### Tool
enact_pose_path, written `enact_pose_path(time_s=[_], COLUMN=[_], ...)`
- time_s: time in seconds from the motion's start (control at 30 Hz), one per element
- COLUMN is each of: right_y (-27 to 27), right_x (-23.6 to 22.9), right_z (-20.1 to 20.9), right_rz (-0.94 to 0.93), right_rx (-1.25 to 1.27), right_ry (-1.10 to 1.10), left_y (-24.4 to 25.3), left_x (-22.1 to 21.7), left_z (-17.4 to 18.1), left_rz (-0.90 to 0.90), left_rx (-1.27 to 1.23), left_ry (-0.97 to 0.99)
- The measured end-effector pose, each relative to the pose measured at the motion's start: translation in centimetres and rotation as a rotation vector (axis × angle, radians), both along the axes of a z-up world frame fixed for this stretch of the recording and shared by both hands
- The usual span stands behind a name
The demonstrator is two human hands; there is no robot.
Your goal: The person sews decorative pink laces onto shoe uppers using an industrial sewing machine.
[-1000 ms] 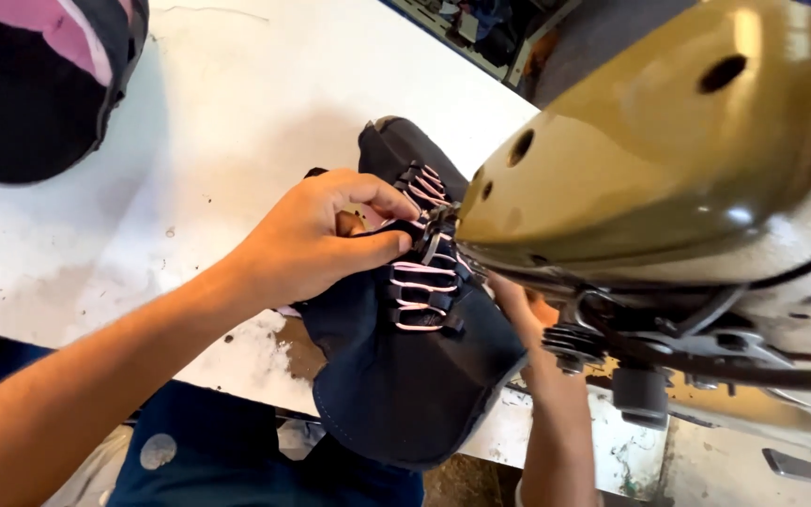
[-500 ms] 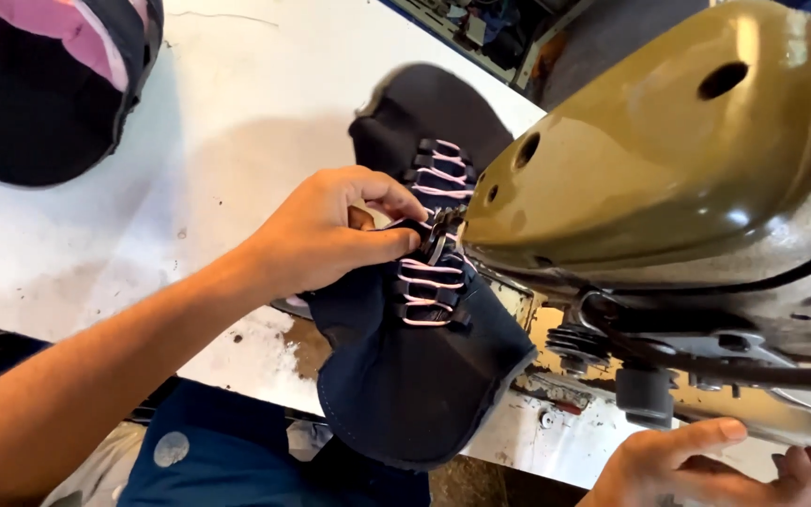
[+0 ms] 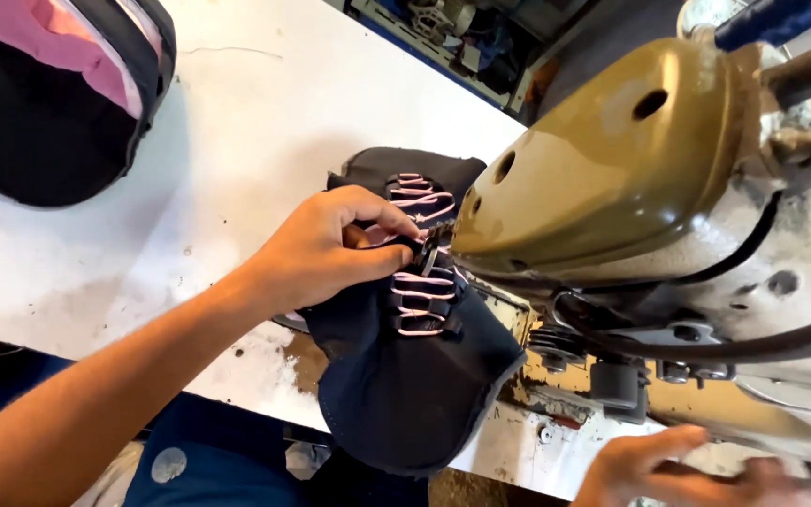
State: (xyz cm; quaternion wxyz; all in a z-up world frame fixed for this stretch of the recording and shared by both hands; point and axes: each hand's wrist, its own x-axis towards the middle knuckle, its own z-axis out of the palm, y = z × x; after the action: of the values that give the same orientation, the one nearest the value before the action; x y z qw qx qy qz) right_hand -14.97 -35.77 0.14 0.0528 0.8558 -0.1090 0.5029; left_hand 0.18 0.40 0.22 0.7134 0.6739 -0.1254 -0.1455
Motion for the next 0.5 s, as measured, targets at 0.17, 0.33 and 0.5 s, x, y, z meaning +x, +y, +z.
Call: enact_pose_path(time_s=[0.17, 0.33, 0.5], right_y=[-1.8, 0.6, -5.5], right_x=[0.5, -0.7, 0.6], right_z=[-1.9, -2.1, -2.3], right_rz=[-0.053, -0.046, 0.075], right_rx=[0.062, 0.041, 0.064], right_ry=[-0.144, -0.072, -0.124], left_y=[-0.2, -0.1, -0.1], left_x=[0.6, 0.2, 0.1], left_z=[0.2, -0.4, -0.3], left_rz=[0.024, 0.002, -0.01], left_rx=[0.081, 0.005, -0.007], left_ry=[-0.115, 0.022, -0.038])
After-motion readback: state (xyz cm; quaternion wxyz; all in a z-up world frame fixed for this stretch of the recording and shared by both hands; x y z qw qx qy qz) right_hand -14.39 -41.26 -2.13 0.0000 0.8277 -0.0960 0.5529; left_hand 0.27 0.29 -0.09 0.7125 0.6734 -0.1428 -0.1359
